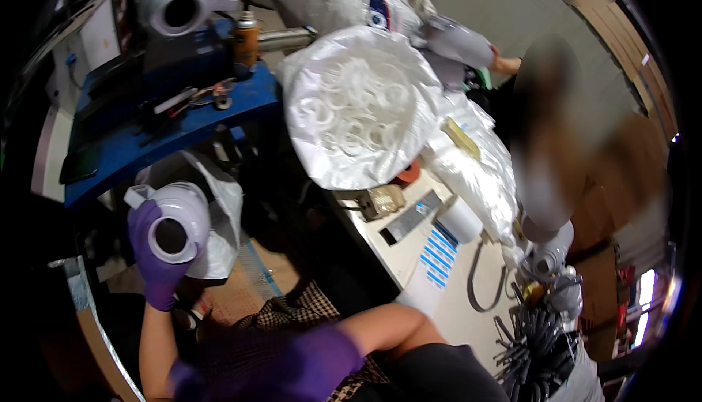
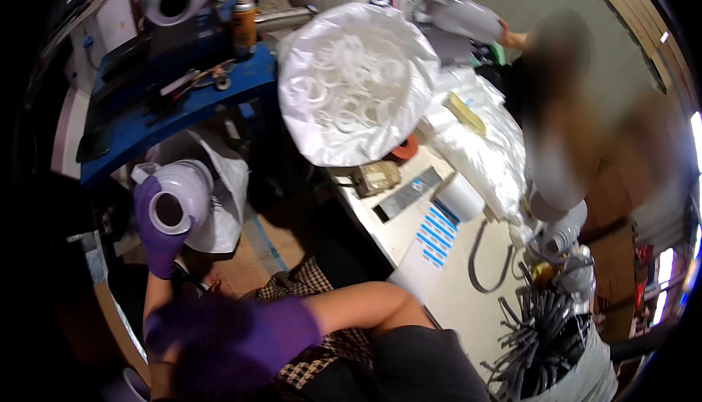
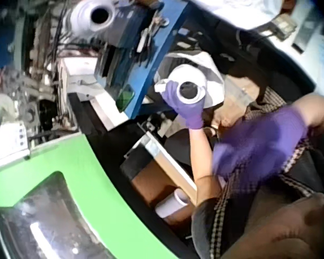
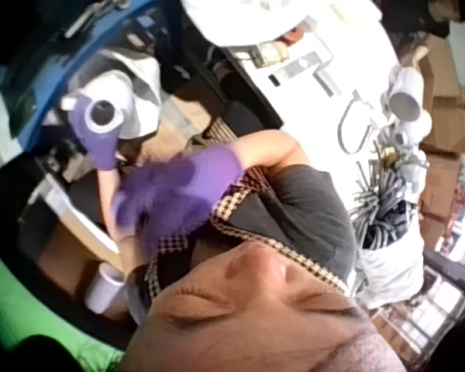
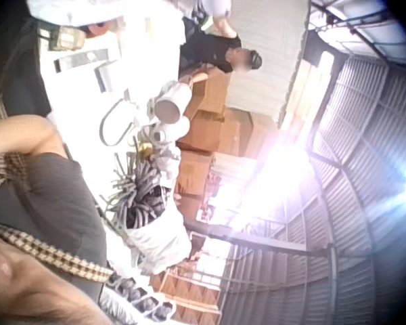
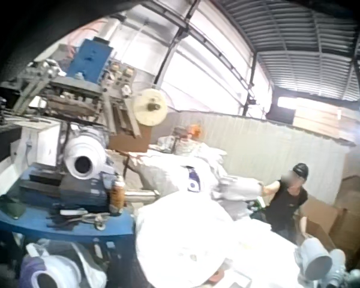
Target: The person repeatedly assembles white plastic containers by inserting a metal ring into the opening, placing a lid on top, and securing it with a black strap. The person handles the containers one at a time, placing each finished unit into a nearby bin.
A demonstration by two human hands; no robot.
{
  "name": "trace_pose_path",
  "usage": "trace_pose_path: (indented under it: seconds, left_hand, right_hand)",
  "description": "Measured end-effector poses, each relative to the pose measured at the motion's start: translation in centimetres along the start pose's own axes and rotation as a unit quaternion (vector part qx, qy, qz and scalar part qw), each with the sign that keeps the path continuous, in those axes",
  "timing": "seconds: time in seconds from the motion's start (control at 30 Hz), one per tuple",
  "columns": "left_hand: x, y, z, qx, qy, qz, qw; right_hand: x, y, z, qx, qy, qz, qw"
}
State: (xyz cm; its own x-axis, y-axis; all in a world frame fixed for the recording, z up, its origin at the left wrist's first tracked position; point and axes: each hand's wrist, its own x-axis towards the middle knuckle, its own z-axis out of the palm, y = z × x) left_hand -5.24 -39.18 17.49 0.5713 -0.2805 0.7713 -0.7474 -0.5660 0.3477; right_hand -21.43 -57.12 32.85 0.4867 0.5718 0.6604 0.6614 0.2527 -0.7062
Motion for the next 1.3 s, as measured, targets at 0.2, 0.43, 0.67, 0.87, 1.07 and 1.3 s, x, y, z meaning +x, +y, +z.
trace_pose_path:
  seconds: [0.2,0.43,0.67,0.87,1.07,1.3]
  left_hand:
    - [0.1,2.4,0.5,-0.04,-0.001,0.018,0.999]
    - [-0.2,3.1,0.3,-0.095,-0.031,0.027,0.995]
    - [-0.6,3.5,0.0,-0.111,-0.066,-0.002,0.992]
    - [-1.2,3.7,0.5,-0.112,-0.09,0.01,0.99]
    - [-1.8,4.3,2.1,-0.125,-0.105,0.006,0.987]
    - [-2.4,4.6,2.3,-0.092,-0.106,0.02,0.99]
  right_hand:
    - [-14.4,5.2,-23.2,-0.669,0.221,0.235,0.67]
    - [-20.2,9.9,-30.6,-0.773,0.011,0.445,0.453]
    - [-13.6,5.8,-23.6,-0.622,0.261,0.225,0.703]
    - [-6.3,5.3,-6.3,-0.258,0.13,0.275,0.917]
    - [-6.8,10.1,-2.4,-0.331,0.132,0.268,0.895]
    - [-5.9,12.7,-0.5,-0.507,0.102,0.33,0.79]
